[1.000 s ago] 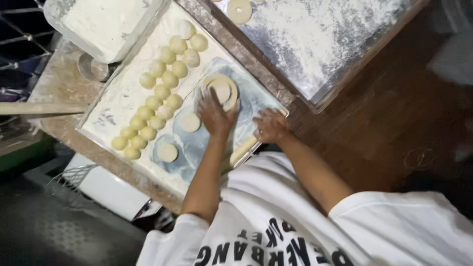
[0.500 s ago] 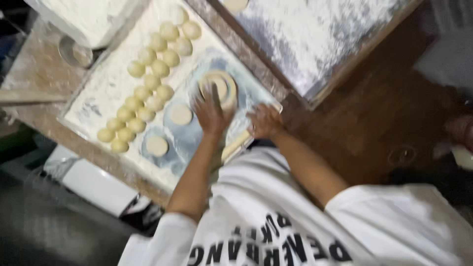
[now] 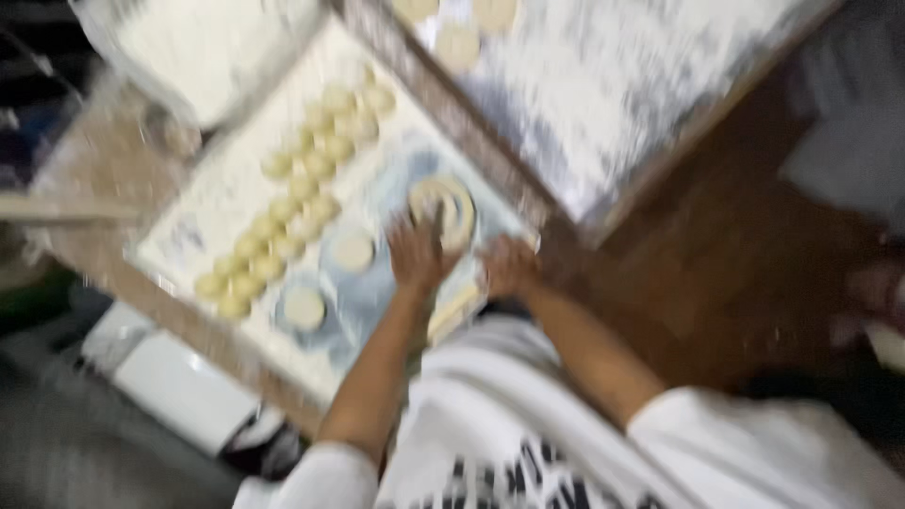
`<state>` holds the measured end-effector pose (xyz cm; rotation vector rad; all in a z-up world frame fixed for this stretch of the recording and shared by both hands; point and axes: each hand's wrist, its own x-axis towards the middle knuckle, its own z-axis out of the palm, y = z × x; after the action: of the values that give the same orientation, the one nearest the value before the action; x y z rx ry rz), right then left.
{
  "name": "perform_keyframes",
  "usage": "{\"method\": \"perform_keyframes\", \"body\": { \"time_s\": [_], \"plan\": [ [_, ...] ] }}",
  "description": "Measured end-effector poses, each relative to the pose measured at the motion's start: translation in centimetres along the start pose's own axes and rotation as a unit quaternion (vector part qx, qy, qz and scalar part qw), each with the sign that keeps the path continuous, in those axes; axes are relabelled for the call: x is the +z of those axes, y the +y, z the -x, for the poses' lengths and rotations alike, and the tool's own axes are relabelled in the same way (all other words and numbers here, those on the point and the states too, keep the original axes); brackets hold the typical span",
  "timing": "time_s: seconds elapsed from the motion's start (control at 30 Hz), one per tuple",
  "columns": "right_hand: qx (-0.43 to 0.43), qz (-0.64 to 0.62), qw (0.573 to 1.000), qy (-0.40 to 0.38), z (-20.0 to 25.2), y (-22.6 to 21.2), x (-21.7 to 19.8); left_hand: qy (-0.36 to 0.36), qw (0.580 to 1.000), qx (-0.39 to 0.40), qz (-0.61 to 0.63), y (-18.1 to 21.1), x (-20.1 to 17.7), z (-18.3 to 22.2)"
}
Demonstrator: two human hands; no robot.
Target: The person uses a circular cutter to cut donut shapes from flattened dough, places the shapes on a floured tray, rolls out dough with a rolling pin, and makes holes in the center of dough pieces using a small ring tool.
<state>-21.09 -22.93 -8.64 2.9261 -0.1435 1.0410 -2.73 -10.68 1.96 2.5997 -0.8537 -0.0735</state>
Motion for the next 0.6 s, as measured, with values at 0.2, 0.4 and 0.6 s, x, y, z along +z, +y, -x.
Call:
{"method": "perform_keyframes", "body": {
  "time_s": [0.2,0.4,0.6],
  "plan": [
    [0.005,0.047,0.999,-0.020,1.8,-2.2,-1.0,0.078,0.997,-0.012,-0.006,-0.7,-0.3,1.0],
    [0.089,0.005,0.983,-0.161,4.5,-5.6,-0.3,0.008,0.998,0.037,-0.041,-4.3,4.3,4.0],
    [0.195,-0.103,0.925,-0.309,1.2,-4.1,-2.7,-0.049,0.995,0.086,0.002,-3.0,2.9,2.5]
  ]
}}
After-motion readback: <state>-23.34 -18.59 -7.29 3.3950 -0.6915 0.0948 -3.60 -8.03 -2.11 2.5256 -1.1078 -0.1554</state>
